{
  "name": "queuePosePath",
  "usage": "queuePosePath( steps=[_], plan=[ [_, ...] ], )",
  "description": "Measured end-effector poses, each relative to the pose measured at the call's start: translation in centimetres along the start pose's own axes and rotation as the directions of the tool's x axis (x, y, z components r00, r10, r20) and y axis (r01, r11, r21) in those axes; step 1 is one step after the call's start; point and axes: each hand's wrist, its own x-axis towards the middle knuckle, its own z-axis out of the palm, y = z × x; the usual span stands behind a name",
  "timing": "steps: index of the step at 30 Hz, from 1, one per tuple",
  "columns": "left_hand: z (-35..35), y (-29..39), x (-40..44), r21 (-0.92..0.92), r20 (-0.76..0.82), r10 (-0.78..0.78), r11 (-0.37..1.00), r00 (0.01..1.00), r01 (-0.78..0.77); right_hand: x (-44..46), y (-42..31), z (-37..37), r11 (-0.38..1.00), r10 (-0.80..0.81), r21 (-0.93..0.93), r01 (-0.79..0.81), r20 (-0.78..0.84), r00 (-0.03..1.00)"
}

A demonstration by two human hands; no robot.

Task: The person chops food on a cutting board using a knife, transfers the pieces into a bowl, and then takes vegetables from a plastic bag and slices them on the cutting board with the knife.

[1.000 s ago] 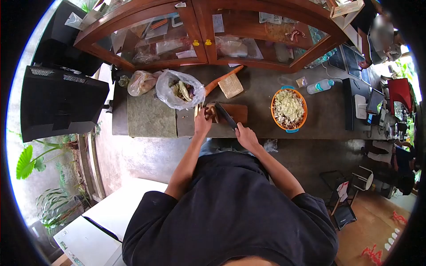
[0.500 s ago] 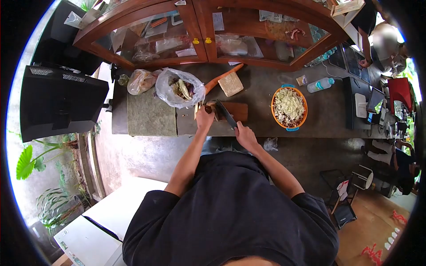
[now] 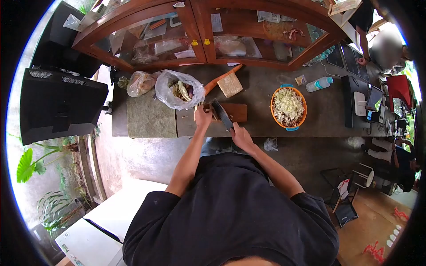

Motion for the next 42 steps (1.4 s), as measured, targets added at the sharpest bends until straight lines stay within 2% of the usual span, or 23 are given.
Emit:
queuePosePath(
  steps=[2,5,8,10,14,16,19,26,29,32,34,42],
  plan=[
    [-0.2,0.1,0.1,-0.036,-0.027,0.000,0.999,1.000,-0.001,0.2,-0.3,0.0,1.000,-0.008,0.015,0.008,0.000,1.000],
    [-1.2,0.5,0.2,-0.046,-0.014,-0.086,0.995,0.996,0.085,0.8,-0.2,0.7,0.999,-0.012,0.033,0.012,-0.015,1.000],
    [-1.3,-0.1,0.4,-0.033,-0.013,-0.033,0.999,0.999,0.033,0.9,-0.1,1.0,1.000,-0.010,0.012,0.010,-0.050,0.999],
    [-1.6,0.0,-0.2,-0.032,-0.012,-0.024,0.999,1.000,0.024,0.6,-0.3,0.7,0.997,-0.068,-0.040,0.065,-0.073,0.995],
    [-1.1,-1.1,-1.5,0.040,-0.034,0.040,0.998,0.999,-0.039,0.3,-0.9,0.3,1.000,-0.025,-0.015,0.024,-0.052,0.998],
    [-0.8,-1.1,-2.0,-0.023,-0.118,0.128,0.991,0.985,-0.131,0.3,-0.8,0.7,0.999,-0.035,0.002,0.035,-0.067,0.997],
    [-0.8,-0.5,-2.3,-0.031,-0.159,0.147,0.988,0.976,-0.154,0.4,-0.7,1.3,0.998,-0.058,0.007,0.059,-0.075,0.995],
    [-0.5,-0.2,-2.1,0.003,-0.162,0.125,0.992,0.979,-0.127,0.1,-1.0,1.9,0.999,-0.029,0.022,0.030,-0.056,0.998],
    [-0.8,0.6,-2.2,-0.019,-0.131,0.073,0.997,0.989,-0.076,0.2,-0.5,2.1,0.999,-0.045,0.027,0.048,-0.082,0.996],
    [-1.3,1.5,-2.2,-0.013,-0.084,0.037,0.999,0.996,-0.039,0.1,-0.6,2.1,0.998,-0.021,0.050,0.023,-0.041,0.999],
    [-2.0,2.7,-2.2,-0.069,-0.026,-0.035,0.997,0.999,0.033,0.1,-0.4,2.4,0.999,-0.039,0.027,0.040,-0.053,0.998],
    [-1.8,1.9,-1.7,-0.090,-0.019,-0.026,0.996,0.999,0.024,0.1,0.4,3.5,0.998,-0.013,0.068,0.015,-0.037,0.999]
  ],
)
